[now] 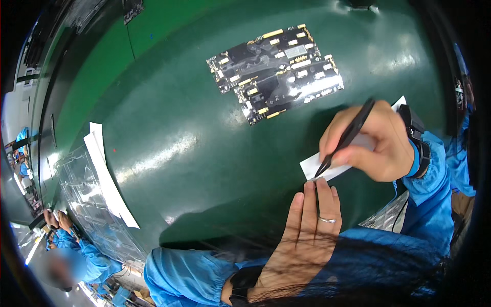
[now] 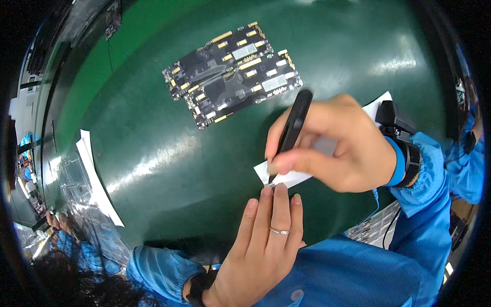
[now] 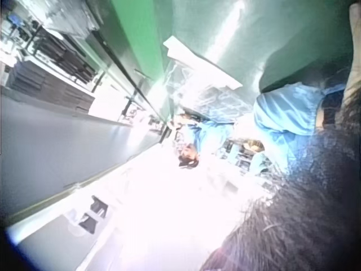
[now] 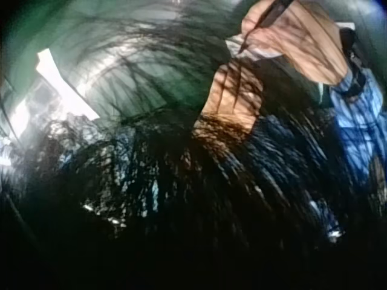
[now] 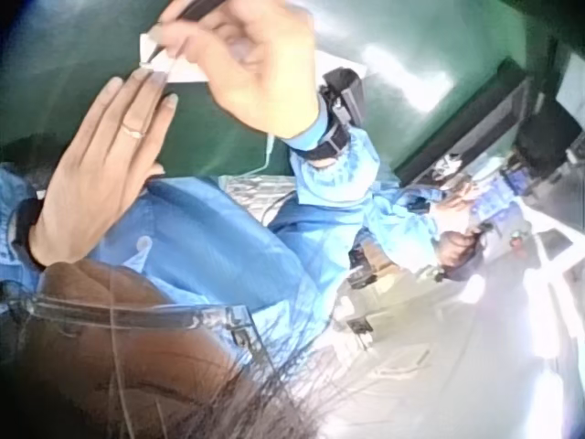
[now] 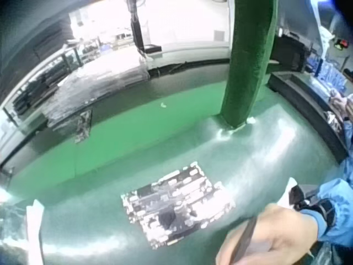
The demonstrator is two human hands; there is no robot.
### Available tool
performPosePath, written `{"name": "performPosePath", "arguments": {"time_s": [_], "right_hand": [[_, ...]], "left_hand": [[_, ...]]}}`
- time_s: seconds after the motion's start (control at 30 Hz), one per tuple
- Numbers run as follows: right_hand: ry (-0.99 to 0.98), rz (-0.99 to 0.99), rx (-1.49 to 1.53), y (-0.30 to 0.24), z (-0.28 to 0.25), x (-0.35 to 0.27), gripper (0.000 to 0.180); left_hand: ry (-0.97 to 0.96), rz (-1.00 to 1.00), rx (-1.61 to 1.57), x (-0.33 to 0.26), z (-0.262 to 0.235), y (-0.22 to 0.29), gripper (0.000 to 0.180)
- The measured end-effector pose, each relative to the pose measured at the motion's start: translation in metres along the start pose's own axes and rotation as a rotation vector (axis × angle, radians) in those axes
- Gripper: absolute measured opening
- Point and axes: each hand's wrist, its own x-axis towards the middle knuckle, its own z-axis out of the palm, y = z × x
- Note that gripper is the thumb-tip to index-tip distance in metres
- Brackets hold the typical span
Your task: The person processes electronic circuit boards on an assembly line by manipulating electronic components with tweezers.
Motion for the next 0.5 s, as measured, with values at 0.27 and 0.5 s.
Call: {"name": "performPosePath", "arguments": {"time_s": [0.27,0.5], "right_hand": [[0.245,0.112,0.079,0.009,-0.046,0.053,0.018],[0.235,0.148,0.083,0.017,-0.046,0.062,0.020]], "left_hand": [[0.215,-0.110,-0.110,0.054,-0.015,-0.039,0.076],[0.165,-0.173,-0.044,0.076,-0.002,-0.044,0.086]]}}
